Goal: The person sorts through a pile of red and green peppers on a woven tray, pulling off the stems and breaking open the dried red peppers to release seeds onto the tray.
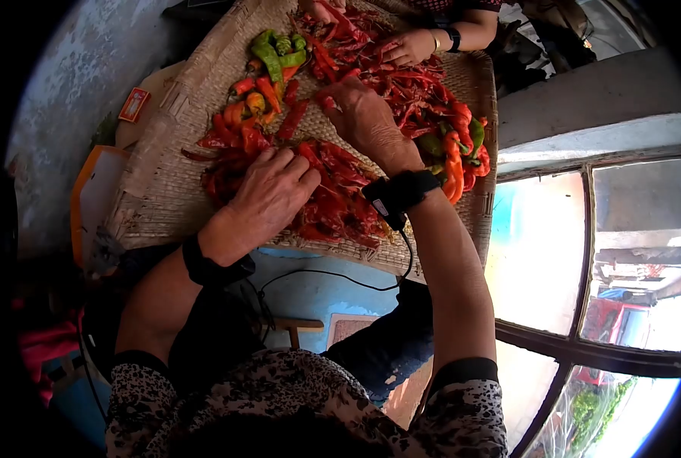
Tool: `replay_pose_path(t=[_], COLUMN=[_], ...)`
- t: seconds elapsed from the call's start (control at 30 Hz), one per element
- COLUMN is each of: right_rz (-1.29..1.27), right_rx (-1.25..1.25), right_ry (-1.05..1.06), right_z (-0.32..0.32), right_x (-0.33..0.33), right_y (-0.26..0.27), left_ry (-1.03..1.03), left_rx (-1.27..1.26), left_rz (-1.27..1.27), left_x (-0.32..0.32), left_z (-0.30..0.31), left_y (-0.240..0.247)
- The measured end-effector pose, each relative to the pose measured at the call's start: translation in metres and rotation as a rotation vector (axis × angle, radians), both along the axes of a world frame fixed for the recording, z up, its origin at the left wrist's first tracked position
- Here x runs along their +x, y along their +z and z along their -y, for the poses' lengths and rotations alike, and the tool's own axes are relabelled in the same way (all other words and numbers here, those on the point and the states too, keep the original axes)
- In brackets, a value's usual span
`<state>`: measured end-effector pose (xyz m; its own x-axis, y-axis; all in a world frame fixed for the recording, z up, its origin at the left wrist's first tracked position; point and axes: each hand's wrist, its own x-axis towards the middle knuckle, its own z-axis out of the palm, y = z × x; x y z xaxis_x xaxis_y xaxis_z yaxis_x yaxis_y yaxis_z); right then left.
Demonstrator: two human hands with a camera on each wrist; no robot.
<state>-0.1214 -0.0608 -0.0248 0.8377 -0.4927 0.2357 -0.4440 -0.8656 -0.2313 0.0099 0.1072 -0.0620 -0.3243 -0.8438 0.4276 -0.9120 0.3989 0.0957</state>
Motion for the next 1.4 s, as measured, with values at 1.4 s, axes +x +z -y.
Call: replay_pose_path(t=[1.4], right_rz=[-0.094], right_rx=[0.226], right_ry=[-0.079], right_z=[-0.004], right_x=[-0.059], right_y=[-0.021], left_ry=[-0.020], left_rx=[0.034], left_rz=[0.000], left_x=[0.004], left_z=[-0.001], left_y=[0.002])
